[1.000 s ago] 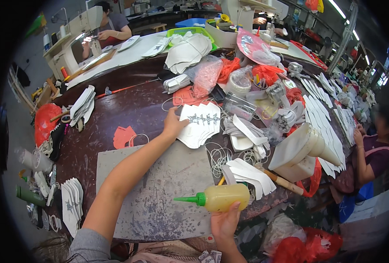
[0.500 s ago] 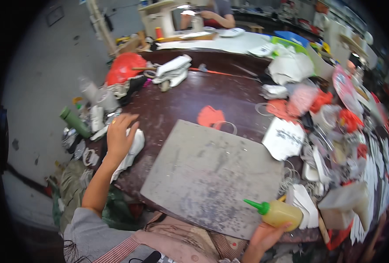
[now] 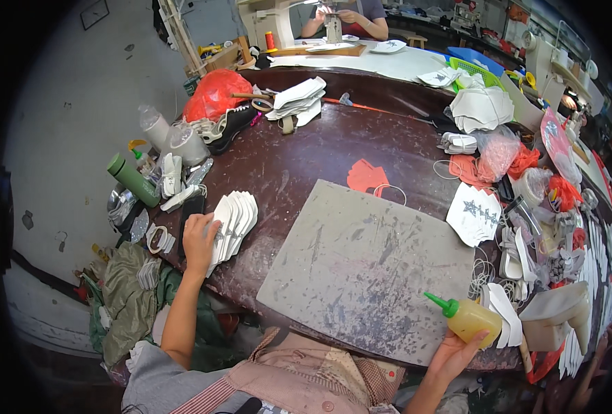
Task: The person applies glue from a yellow bottle onto a silver star pattern on white fabric pieces. They handle the pieces one at a time, applying glue and placing them on the table. The person repeats this process for multiple pieces throughout the video.
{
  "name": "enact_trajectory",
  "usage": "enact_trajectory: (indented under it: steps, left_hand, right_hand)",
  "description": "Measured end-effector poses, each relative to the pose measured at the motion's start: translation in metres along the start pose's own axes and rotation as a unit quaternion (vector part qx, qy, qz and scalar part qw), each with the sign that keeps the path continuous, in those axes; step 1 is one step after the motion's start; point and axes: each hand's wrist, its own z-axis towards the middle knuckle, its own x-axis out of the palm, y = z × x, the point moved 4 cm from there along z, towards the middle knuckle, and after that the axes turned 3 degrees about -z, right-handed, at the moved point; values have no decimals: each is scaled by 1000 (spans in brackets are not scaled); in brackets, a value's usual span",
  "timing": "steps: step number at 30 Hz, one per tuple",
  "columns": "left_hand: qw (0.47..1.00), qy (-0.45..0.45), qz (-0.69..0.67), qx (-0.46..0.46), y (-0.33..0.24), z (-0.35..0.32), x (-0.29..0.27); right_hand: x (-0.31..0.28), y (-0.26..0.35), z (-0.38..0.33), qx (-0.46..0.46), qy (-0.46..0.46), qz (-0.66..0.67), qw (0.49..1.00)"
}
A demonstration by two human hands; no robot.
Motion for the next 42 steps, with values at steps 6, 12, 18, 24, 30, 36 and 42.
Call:
enact_trajectory:
  steps: [6, 12, 18, 24, 30, 36, 42]
  left_hand:
    - [982, 69, -147, -92, 23, 10, 2]
    - [921, 156, -351, -68, -76, 23, -41]
    - [757, 454, -419, 211, -219, -34, 7]
    - [759, 424, -372, 325, -219, -58, 69]
    - [762, 419, -381, 316, -218, -57, 70]
    - [768, 412, -370, 321, -218, -57, 69]
    - [771, 417, -368, 311, -217, -57, 69]
  right_hand:
    - [3, 0, -2, -2, 18, -16, 1000]
    - [-9, 0, -1, 19, -11, 19, 1000]
    - [27, -3, -8, 37, 76, -96, 992]
    - [69, -17, -5, 18, 111, -234, 966]
    - [86, -35, 7, 91, 115, -246, 958]
    - [88, -40, 8, 73, 123, -292, 946]
    - [77, -24, -9, 34, 130, -381, 915]
